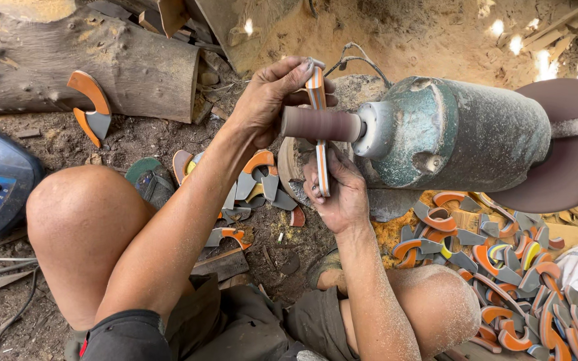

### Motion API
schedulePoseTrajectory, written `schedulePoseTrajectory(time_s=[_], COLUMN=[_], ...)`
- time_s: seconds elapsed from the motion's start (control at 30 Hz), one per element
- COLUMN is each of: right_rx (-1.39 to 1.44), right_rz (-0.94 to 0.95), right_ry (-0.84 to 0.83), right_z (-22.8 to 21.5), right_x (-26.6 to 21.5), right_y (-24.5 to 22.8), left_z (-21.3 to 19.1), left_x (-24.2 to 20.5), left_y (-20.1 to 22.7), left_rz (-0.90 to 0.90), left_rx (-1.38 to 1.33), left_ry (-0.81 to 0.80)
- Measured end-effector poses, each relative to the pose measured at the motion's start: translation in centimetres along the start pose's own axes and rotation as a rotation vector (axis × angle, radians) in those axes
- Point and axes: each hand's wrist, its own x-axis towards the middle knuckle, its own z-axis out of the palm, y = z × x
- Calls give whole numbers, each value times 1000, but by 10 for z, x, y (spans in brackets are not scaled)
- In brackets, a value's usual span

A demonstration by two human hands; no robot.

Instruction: The person sits on the ground and uses a bench grinder to smooth the edges of small, curved wooden pieces. They handle the pieces one at a time, pressing them against the rotating grinding wheel and rotating them to work different sides.

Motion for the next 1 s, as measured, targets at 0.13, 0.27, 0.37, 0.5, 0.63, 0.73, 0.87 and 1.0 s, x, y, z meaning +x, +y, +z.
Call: schedulePoseTrajectory(time_s=[0.13, 0.27, 0.37, 0.5, 0.63, 0.73, 0.87, 1.0], right_rx=[-30, -20, 4, -33, -42, -90, -88, -91], right_rz=[-11, -28, -6, 33, 51, 18, -16, -35], right_ry=[18, -57, 38, 87, 166, 141, 85, 154], right_z=[-3, -1, 6, 17, 22, 22, 19, 16], right_x=[6, 6, -7, -31, -43, -40, -22, -11], right_y=[0, 5, 11, 20, 25, 19, 4, 1], left_z=[2, -1, -5, -9, -11, -13, -10, -8], left_x=[1, 4, 6, 0, -11, -9, -2, 0], left_y=[5, 2, -7, -28, -46, -50, -44, -36], left_rz=[57, 32, -59, -212, -279, -249, -24, 29], left_rx=[43, 47, -18, -19, 1, -156, -222, -250], left_ry=[-2, -7, -24, 29, -76, 5, 79, 16])
